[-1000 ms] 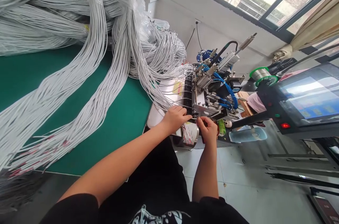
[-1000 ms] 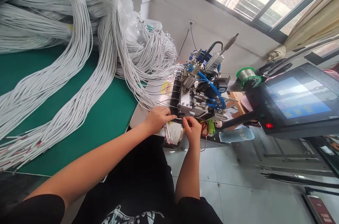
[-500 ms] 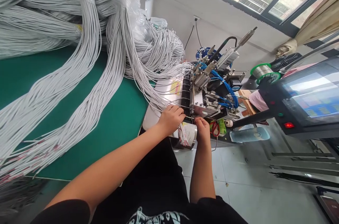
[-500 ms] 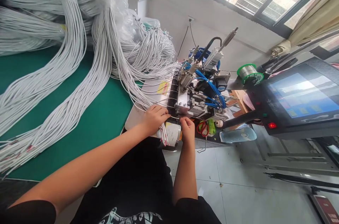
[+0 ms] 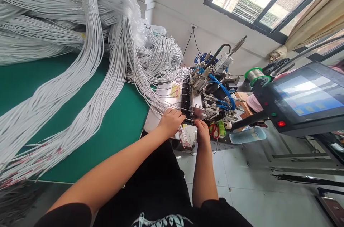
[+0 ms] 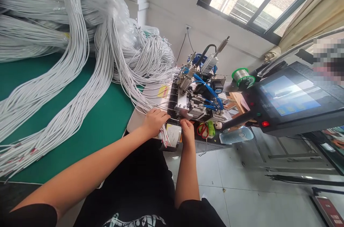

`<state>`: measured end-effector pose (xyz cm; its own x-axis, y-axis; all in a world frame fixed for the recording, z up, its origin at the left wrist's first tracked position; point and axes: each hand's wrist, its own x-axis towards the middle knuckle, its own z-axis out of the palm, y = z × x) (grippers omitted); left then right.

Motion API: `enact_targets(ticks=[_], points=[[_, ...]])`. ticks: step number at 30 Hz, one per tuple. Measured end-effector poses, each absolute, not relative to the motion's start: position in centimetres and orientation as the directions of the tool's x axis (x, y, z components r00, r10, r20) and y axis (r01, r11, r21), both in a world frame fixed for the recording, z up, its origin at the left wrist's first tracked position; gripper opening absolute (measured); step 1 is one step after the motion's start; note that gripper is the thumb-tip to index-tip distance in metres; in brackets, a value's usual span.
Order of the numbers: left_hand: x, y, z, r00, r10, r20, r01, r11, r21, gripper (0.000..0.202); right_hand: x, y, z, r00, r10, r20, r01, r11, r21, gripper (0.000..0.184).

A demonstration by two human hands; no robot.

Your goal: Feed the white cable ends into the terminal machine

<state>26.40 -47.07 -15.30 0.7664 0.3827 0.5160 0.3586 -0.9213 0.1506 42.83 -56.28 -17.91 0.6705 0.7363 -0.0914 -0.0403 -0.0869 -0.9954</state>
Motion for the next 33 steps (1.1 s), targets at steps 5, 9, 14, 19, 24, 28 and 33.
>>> enact_targets(ticks=[5,9,14,19,24,28,33], points=[[26.2,-47.1,-15.1,0.787,0.386,0.482,0.348,-0.922,0.171,0.024,42.4,-57.6,-17.8,0.691,0.717,-0.089,-0.05,-0.076,-0.996,0.036],[26.1,-47.1,-15.2,0.791,0.385,0.475,0.349,-0.922,0.166,0.03,42.6,-59.3,-17.7,0.753,0.657,-0.037,0.017,-0.076,-0.997,0.038],[26.1,-47.0,-15.6,0.761,0.374,0.531,0.36,-0.923,0.135,0.043,42.1,-60.9,-16.1,0.791,0.595,0.143,0.266,-0.123,-0.956,0.037],[26.2,-46.8,-15.9,0.689,0.341,0.639,0.333,-0.933,0.139,0.035,39.8,-61.2,-13.0,0.603,0.71,0.364,0.606,-0.11,-0.788,0.026],[26.0,-46.8,-15.8,0.705,0.332,0.627,0.319,-0.938,0.139,0.035,37.6,-59.5,-11.6,0.319,0.85,0.419,0.79,0.005,-0.613,0.017],[25.8,-46.8,-15.5,0.74,0.35,0.574,0.322,-0.934,0.154,0.039,36.9,-58.2,-12.2,0.286,0.854,0.435,0.819,0.018,-0.574,0.016],[25.9,-46.7,-15.8,0.745,0.363,0.559,0.324,-0.93,0.173,0.041,36.5,-57.4,-12.7,0.299,0.841,0.451,0.823,0.012,-0.568,0.017]])
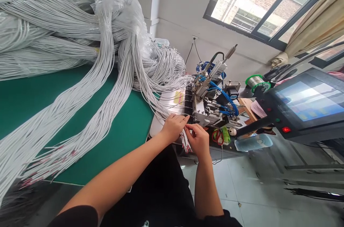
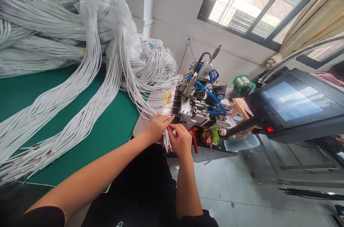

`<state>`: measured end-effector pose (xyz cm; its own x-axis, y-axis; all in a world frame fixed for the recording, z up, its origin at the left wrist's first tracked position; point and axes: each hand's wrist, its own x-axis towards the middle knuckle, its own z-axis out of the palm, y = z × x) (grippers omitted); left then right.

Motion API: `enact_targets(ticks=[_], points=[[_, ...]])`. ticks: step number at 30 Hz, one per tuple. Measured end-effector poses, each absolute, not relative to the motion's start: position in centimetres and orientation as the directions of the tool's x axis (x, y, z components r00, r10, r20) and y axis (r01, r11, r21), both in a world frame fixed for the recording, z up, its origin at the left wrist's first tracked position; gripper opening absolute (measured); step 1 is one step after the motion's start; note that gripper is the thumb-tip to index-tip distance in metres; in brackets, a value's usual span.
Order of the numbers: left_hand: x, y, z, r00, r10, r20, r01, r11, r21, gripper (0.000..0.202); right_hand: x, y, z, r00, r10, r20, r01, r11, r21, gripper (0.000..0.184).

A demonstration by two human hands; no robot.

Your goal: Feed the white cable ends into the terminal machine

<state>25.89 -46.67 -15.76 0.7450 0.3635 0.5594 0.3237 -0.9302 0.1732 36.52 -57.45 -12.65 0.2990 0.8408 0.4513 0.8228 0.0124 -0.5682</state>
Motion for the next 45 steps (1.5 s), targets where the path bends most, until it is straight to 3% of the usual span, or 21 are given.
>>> enact_targets(ticks=[6,11,15,23,28,35,45], points=[[26.0,-46.6,-16.1,0.703,0.366,0.609,0.348,-0.925,0.153,0.033,37.2,-57.7,-12.6,0.421,0.781,0.462,0.755,-0.019,-0.656,0.016],[26.0,-46.7,-15.7,0.636,0.374,0.675,0.382,-0.912,0.146,0.024,38.8,-58.4,-13.2,0.603,0.705,0.373,0.596,-0.087,-0.798,0.022],[26.0,-46.9,-15.4,0.579,0.407,0.707,0.432,-0.888,0.158,0.017,39.2,-58.4,-13.6,0.652,0.681,0.334,0.526,-0.089,-0.846,0.025],[25.7,-47.1,-15.0,0.62,0.301,0.725,0.329,-0.938,0.108,0.021,38.9,-58.2,-13.2,0.618,0.693,0.371,0.594,-0.103,-0.797,0.021],[25.6,-47.0,-15.0,0.667,0.243,0.704,0.275,-0.959,0.069,0.022,39.8,-58.8,-13.0,0.582,0.757,0.297,0.594,-0.146,-0.791,0.02],[26.1,-46.5,-15.7,0.702,0.236,0.672,0.261,-0.963,0.065,0.019,40.8,-59.3,-13.1,0.544,0.771,0.33,0.778,-0.317,-0.542,0.023],[26.4,-46.1,-16.2,0.745,0.257,0.616,0.242,-0.964,0.109,0.023,42.8,-58.2,-14.7,0.513,0.822,0.246,0.65,-0.184,-0.737,0.026]])
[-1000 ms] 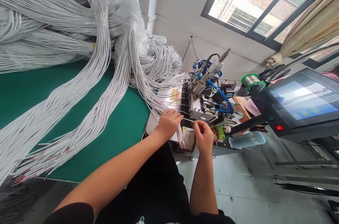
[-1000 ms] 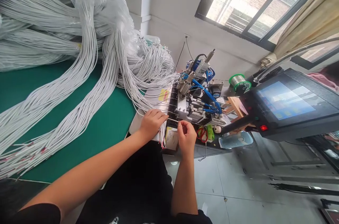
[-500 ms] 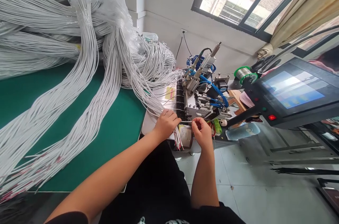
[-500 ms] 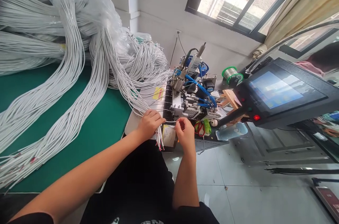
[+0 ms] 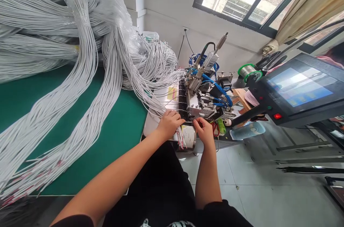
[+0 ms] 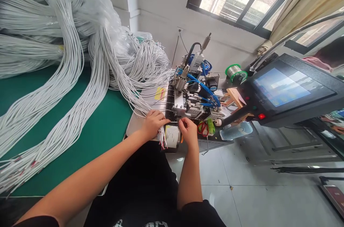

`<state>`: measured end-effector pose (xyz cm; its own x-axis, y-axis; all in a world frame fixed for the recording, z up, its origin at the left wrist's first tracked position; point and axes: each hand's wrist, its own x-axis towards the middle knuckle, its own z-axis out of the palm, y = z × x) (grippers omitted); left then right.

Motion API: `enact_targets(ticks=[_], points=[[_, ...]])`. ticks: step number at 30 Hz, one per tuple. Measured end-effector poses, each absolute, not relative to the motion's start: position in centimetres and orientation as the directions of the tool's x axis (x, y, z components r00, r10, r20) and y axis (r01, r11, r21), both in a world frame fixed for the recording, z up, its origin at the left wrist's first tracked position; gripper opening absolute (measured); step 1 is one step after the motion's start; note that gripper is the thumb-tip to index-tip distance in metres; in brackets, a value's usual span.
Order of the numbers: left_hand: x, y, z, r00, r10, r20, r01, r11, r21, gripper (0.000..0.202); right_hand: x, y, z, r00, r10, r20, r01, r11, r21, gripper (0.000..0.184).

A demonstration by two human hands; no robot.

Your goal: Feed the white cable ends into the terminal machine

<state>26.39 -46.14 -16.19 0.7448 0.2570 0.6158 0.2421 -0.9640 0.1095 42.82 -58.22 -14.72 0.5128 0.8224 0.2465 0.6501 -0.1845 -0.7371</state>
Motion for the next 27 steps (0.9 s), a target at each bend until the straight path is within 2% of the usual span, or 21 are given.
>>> enact_targets(ticks=[6,12,17,22,27], points=[[26.5,-46.2,-16.4,0.727,0.27,0.631,0.251,-0.96,0.122,0.025,43.3,-57.5,-16.5,0.542,0.81,0.224,0.517,-0.111,-0.849,0.028],[26.3,-46.4,-15.8,0.743,0.272,0.611,0.248,-0.96,0.126,0.026,43.3,-57.3,-16.9,0.58,0.783,0.224,0.454,-0.082,-0.887,0.027],[26.2,-46.5,-15.5,0.789,0.276,0.549,0.243,-0.961,0.135,0.032,43.7,-57.1,-17.3,0.56,0.818,0.13,0.331,-0.077,-0.941,0.028],[26.2,-46.5,-15.5,0.803,0.28,0.527,0.231,-0.96,0.158,0.035,43.6,-56.6,-18.3,0.606,0.795,-0.017,0.046,-0.056,-0.997,0.027],[26.2,-46.6,-15.4,0.777,0.279,0.564,0.227,-0.96,0.163,0.03,43.2,-56.4,-18.8,0.621,0.781,-0.062,-0.024,-0.06,-0.998,0.028]])
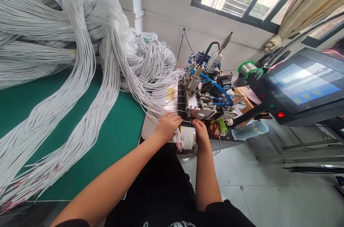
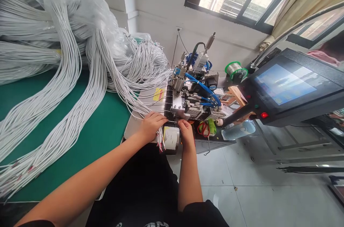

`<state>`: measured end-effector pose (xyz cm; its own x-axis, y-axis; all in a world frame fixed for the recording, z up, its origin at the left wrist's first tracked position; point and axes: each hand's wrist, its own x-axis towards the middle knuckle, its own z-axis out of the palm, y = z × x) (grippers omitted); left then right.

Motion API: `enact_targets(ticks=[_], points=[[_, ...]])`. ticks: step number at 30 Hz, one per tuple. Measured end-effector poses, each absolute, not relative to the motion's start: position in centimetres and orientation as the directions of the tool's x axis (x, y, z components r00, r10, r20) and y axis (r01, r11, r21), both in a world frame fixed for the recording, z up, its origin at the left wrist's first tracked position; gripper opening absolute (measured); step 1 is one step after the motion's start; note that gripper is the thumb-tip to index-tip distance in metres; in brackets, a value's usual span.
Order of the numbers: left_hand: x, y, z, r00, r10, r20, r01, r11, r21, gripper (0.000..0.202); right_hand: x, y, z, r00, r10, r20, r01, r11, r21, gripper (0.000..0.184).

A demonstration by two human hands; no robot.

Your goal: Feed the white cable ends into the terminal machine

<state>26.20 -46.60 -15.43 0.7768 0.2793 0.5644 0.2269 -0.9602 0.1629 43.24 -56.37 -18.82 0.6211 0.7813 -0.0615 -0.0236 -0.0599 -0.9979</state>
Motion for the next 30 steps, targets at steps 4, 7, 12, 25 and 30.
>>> enact_targets(ticks=[4,7,12,25,30], points=[[26.2,-46.7,-15.5,0.759,0.284,0.585,0.238,-0.959,0.157,0.028,42.8,-56.6,-18.6,0.636,0.769,-0.069,-0.047,-0.05,-0.998,0.029],[26.2,-46.7,-15.7,0.76,0.279,0.587,0.235,-0.96,0.151,0.026,42.2,-57.0,-18.6,0.652,0.755,-0.07,-0.049,-0.05,-0.998,0.034],[26.2,-46.8,-15.8,0.751,0.284,0.596,0.255,-0.958,0.134,0.032,42.1,-58.3,-18.7,0.737,0.675,0.023,0.11,-0.086,-0.99,0.04],[25.9,-46.9,-15.2,0.693,0.305,0.653,0.294,-0.947,0.131,0.038,39.3,-61.5,-12.5,0.44,0.822,0.36,0.624,0.008,-0.781,0.019],[25.8,-46.9,-15.4,0.722,0.289,0.629,0.304,-0.949,0.087,0.038,37.9,-61.0,-11.7,0.315,0.866,0.388,0.66,0.094,-0.745,0.021]])
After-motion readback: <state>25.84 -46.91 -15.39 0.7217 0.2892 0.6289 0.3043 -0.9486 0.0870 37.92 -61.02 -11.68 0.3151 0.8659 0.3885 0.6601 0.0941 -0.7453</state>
